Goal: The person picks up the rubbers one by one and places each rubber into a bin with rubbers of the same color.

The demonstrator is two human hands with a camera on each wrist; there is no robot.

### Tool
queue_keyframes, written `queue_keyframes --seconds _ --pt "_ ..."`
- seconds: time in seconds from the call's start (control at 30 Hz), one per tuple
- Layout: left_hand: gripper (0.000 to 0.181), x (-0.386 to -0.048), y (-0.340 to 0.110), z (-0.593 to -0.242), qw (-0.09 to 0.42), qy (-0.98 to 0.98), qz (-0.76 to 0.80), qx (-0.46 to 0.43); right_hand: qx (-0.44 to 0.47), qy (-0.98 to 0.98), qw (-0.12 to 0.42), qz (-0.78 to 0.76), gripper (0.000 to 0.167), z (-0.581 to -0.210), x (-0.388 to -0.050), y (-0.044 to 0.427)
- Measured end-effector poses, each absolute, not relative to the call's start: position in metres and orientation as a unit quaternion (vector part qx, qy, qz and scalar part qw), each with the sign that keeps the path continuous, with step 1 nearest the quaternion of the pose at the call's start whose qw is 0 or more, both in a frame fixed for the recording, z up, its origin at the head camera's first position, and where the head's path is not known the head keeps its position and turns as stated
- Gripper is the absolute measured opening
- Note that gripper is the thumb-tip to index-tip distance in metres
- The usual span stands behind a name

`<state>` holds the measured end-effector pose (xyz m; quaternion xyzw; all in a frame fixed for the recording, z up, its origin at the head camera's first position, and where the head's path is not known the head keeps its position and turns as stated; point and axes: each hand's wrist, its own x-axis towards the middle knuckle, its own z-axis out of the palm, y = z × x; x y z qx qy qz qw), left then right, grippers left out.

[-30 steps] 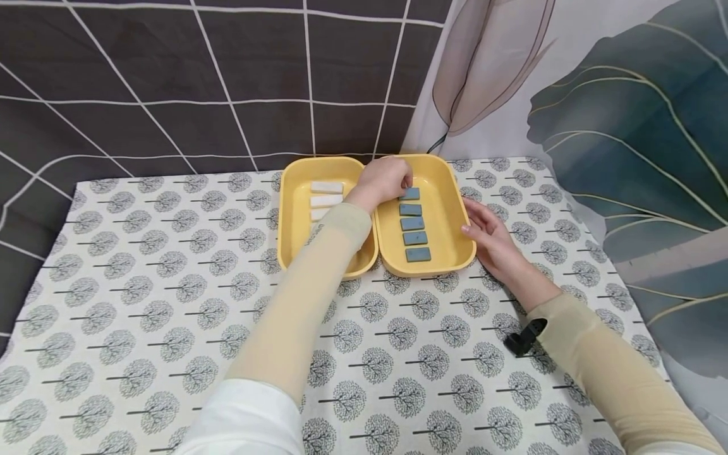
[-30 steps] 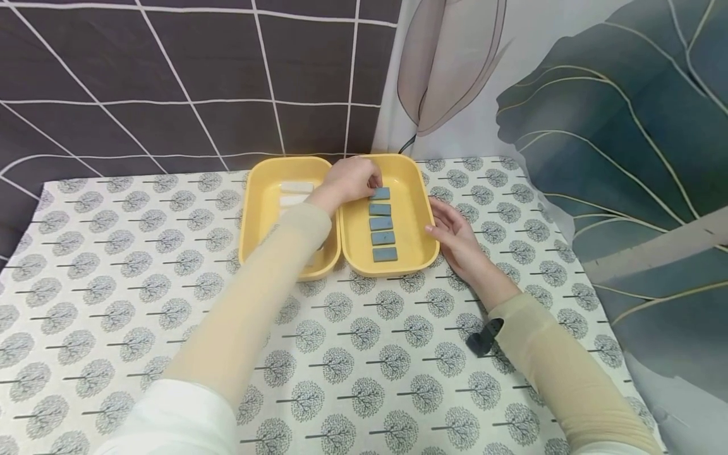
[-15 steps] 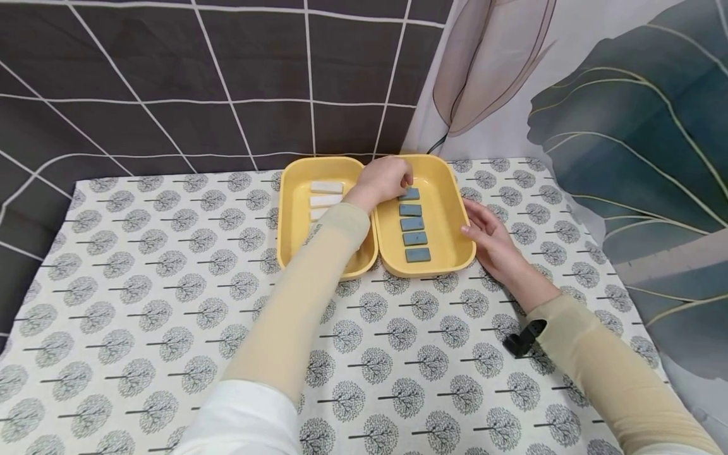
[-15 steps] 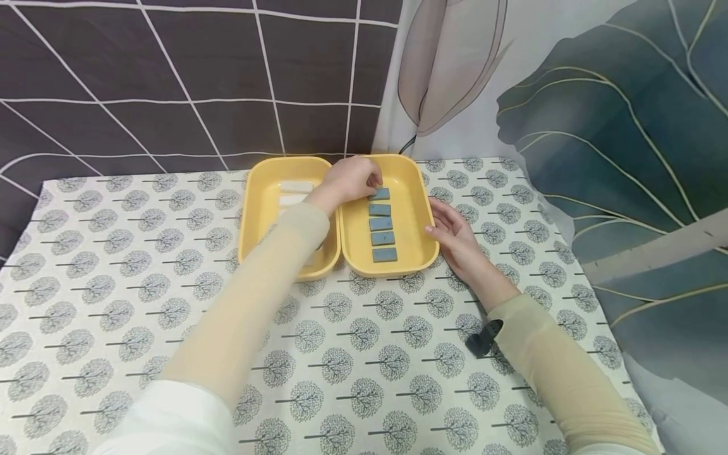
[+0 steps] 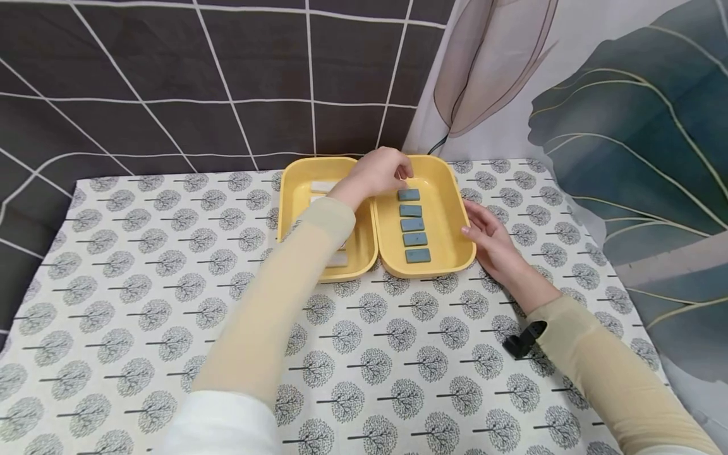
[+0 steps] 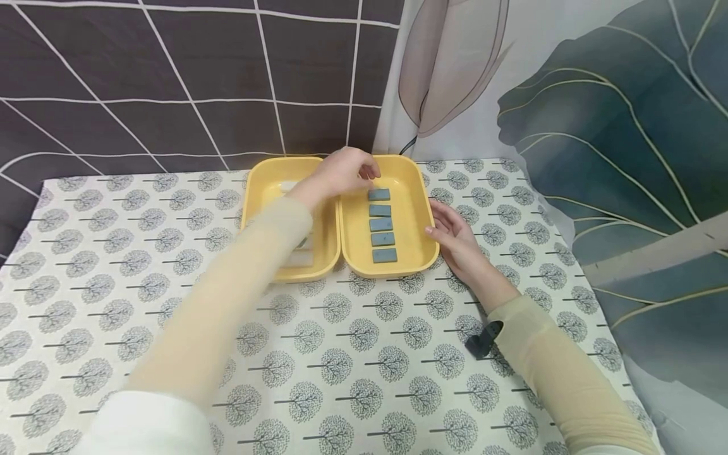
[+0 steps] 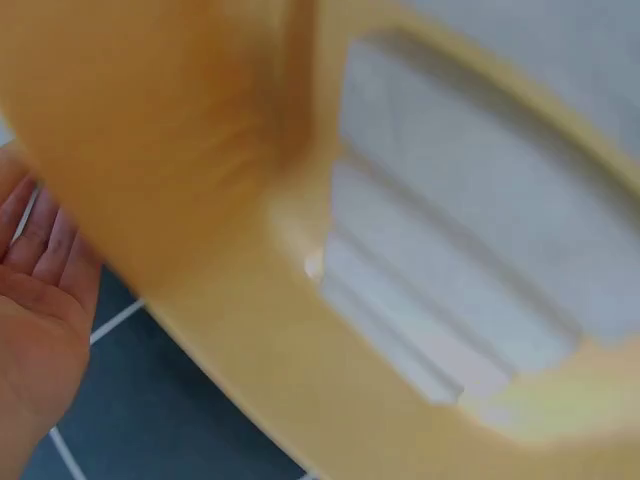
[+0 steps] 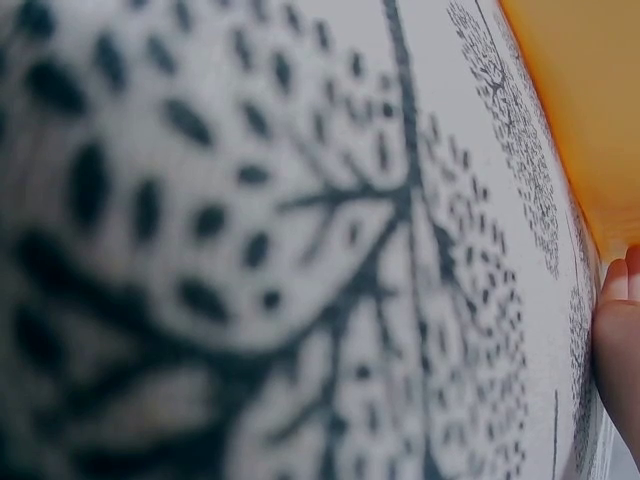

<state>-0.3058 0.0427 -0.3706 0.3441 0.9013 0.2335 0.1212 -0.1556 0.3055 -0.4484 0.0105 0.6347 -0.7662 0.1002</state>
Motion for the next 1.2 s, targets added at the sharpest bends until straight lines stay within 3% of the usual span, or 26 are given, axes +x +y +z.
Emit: queue_keyframes --seconds 0.47,0.83,1.2 --pt "0.031 -0.289 -0.004 -0.338 0.092 0.897 0.258 0.348 0.003 0.639 0.099 -0.763 0.059 -0.450 -0.156 0.305" --pt "0.040 -0.245 -0.066 -0.329 0.052 0.894 0.278 0.348 0.004 0.647 0.096 -0.756 0.060 -0.449 -0.159 0.301" --pt "0.052 -0.195 -0.120 -0.339 0.051 0.922 0.219 0.316 0.026 0.621 0.108 -0.776 0.063 -0.434 -0.156 0.300"
